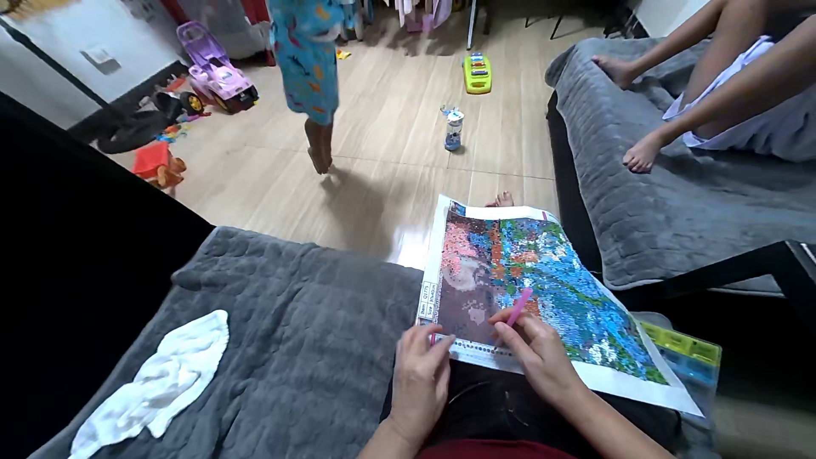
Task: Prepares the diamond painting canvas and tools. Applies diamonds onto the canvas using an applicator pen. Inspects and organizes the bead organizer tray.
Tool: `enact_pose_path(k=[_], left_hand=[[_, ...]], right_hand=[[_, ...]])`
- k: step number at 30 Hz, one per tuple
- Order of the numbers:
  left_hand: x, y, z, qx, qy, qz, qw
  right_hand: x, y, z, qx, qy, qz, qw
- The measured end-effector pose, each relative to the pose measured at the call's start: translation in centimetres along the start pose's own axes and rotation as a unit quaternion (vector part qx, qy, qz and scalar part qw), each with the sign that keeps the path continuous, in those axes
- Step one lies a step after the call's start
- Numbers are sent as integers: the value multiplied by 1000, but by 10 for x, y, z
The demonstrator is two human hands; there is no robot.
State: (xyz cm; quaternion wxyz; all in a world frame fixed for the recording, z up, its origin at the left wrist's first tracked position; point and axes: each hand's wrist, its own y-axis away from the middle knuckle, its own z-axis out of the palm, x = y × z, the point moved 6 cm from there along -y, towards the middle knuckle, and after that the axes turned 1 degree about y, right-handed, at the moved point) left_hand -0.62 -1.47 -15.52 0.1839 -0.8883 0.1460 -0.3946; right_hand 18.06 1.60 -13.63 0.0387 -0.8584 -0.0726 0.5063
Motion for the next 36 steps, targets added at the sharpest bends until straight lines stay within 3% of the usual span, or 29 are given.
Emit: enact_pose_path(k=[2,6,18,27,36], left_hand=[[4,-2,11,-49,-30,52,997],[4,-5,22,-76,-66,93,991],[-4,0,28,-61,-34,107,992],[6,-3,32,-64,-150,242,957],[6,-5,33,-93,-172,277,941]], right_hand=[[-1,0,-1,3,3,-1,1000],[0,2,-5,13,2,-1,1000],[2,2,-5,18,-18,11,1000],[5,5,-9,19,-19,18,999],[8,5,-8,11,-16,29,999]])
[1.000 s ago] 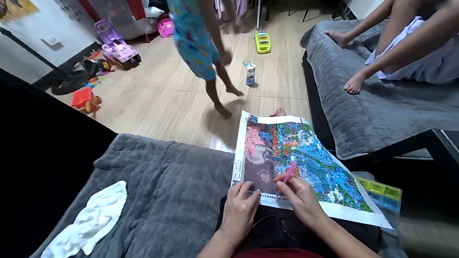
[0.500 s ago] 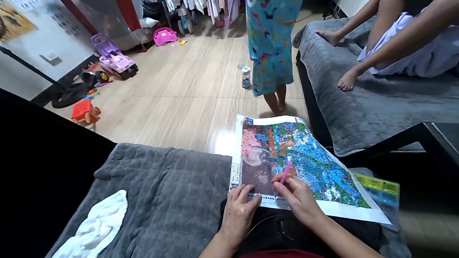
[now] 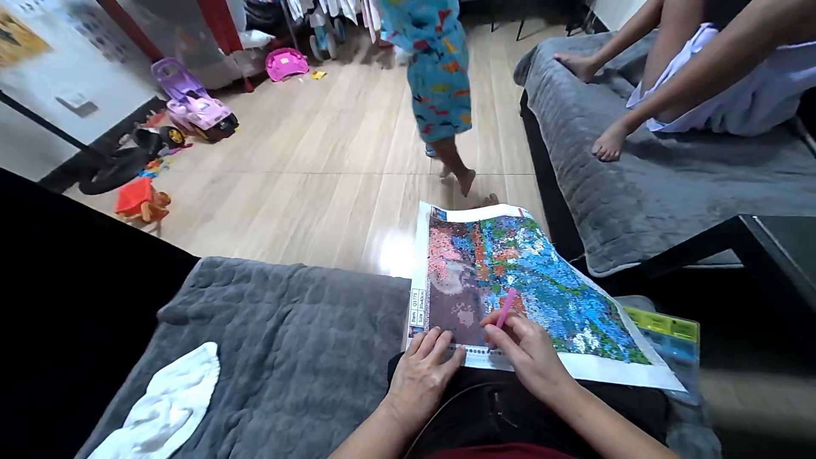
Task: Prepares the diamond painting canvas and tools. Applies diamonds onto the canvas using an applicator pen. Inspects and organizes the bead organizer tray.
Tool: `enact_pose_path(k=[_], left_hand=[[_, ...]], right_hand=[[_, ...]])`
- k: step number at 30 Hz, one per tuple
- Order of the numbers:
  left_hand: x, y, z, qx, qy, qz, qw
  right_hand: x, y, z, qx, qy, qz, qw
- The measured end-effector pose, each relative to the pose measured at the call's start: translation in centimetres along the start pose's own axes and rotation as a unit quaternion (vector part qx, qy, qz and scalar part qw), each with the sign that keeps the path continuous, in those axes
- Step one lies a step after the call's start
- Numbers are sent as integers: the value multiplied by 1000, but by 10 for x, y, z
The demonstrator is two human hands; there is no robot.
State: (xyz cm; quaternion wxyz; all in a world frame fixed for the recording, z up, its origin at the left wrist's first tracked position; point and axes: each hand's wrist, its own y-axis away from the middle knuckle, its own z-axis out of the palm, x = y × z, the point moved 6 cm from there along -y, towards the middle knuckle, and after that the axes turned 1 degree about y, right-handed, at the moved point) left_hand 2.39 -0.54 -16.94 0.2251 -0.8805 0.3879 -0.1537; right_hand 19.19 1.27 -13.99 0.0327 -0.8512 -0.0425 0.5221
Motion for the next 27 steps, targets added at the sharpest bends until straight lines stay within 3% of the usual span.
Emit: enact_pose_path(k=[6,15,27], left_hand=[[0,4,-1,40,-3,-7,999],[0,0,2,-2,19,-14,1000],[-3,4,2,33,37,-32,998]], right_hand=[[1,1,-1,4,-4,-1,1000],[1,1,-1,4,3,-3,1000],[1,1,0,0,4,2,1000]])
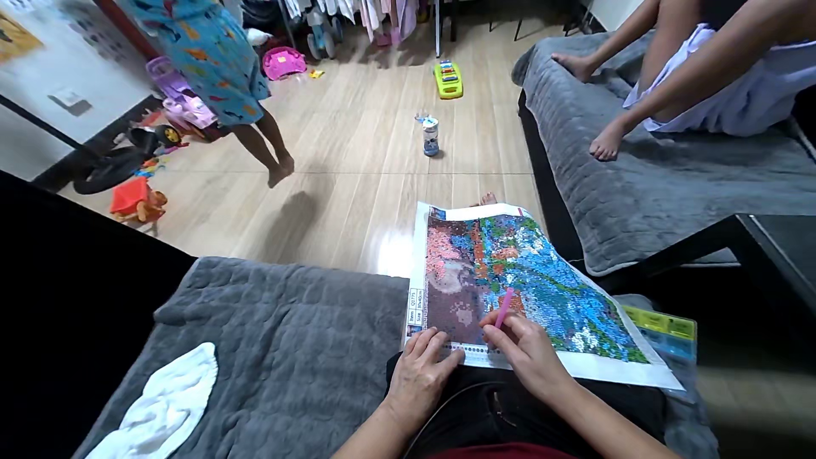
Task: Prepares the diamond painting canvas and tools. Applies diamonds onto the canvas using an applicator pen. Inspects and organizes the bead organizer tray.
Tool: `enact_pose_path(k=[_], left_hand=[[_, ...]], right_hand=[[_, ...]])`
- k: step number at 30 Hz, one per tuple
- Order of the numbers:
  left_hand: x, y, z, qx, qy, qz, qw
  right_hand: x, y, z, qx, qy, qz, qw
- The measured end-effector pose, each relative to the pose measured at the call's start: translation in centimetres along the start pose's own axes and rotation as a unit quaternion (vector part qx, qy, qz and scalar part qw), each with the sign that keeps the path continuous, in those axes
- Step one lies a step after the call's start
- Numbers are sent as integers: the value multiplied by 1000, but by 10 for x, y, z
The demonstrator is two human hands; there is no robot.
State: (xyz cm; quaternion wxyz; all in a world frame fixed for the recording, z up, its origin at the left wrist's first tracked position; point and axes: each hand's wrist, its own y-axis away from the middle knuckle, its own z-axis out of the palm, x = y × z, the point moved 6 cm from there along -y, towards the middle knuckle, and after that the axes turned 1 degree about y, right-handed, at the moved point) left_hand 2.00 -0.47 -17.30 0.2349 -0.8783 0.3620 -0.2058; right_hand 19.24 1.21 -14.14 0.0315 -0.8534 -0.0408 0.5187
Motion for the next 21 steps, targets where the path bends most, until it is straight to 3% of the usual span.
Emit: enact_pose_path(k=[6,21], left_hand=[[-9,-1,4,-48,138,-104,984],[-7,-7,4,-65,81,-52,993]], right_hand=[[-1,0,0,-1,1,3,1000],[2,0,1,-8,2,2,1000]])
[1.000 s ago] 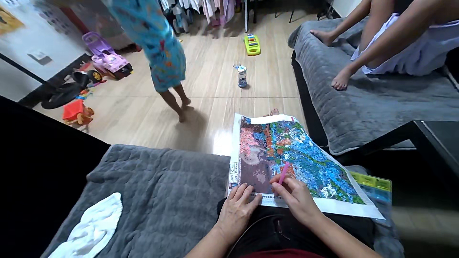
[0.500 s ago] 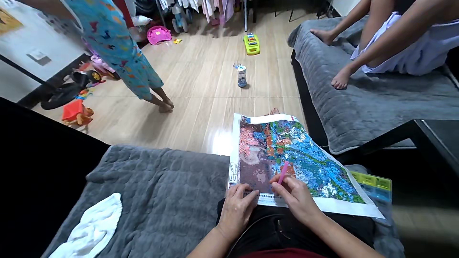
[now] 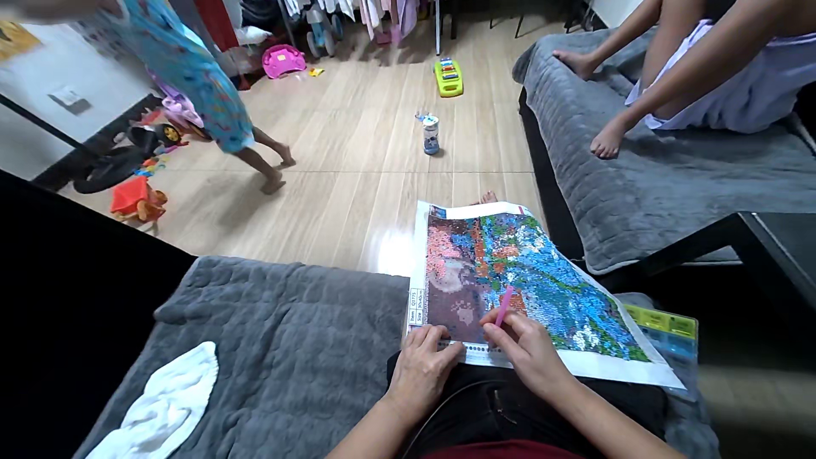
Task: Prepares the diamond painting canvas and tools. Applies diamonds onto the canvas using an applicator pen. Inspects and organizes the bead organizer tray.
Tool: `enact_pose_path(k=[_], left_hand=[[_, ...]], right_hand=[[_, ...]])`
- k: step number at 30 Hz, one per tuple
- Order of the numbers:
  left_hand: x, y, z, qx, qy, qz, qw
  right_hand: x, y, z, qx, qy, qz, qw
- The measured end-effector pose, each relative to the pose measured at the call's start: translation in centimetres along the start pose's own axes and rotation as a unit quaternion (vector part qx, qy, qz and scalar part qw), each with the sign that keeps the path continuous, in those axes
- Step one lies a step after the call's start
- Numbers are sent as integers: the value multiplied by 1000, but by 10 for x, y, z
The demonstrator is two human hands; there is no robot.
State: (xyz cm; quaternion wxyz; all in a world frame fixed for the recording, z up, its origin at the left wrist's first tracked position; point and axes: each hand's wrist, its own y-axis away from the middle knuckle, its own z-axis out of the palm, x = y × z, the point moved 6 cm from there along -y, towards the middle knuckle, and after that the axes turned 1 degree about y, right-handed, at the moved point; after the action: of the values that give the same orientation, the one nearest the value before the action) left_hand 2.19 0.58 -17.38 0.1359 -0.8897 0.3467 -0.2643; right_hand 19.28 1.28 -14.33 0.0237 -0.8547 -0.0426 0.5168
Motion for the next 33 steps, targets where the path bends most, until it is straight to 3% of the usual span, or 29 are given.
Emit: enact_pose_path(k=[9,33], left_hand=[[0,11,-4,108,-28,-2,994],[-1,13,-2,113,-24,-9,993]], right_hand=[[4,-5,15,-8,-69,46,996],[10,-15,30,-50,-72,117,989]])
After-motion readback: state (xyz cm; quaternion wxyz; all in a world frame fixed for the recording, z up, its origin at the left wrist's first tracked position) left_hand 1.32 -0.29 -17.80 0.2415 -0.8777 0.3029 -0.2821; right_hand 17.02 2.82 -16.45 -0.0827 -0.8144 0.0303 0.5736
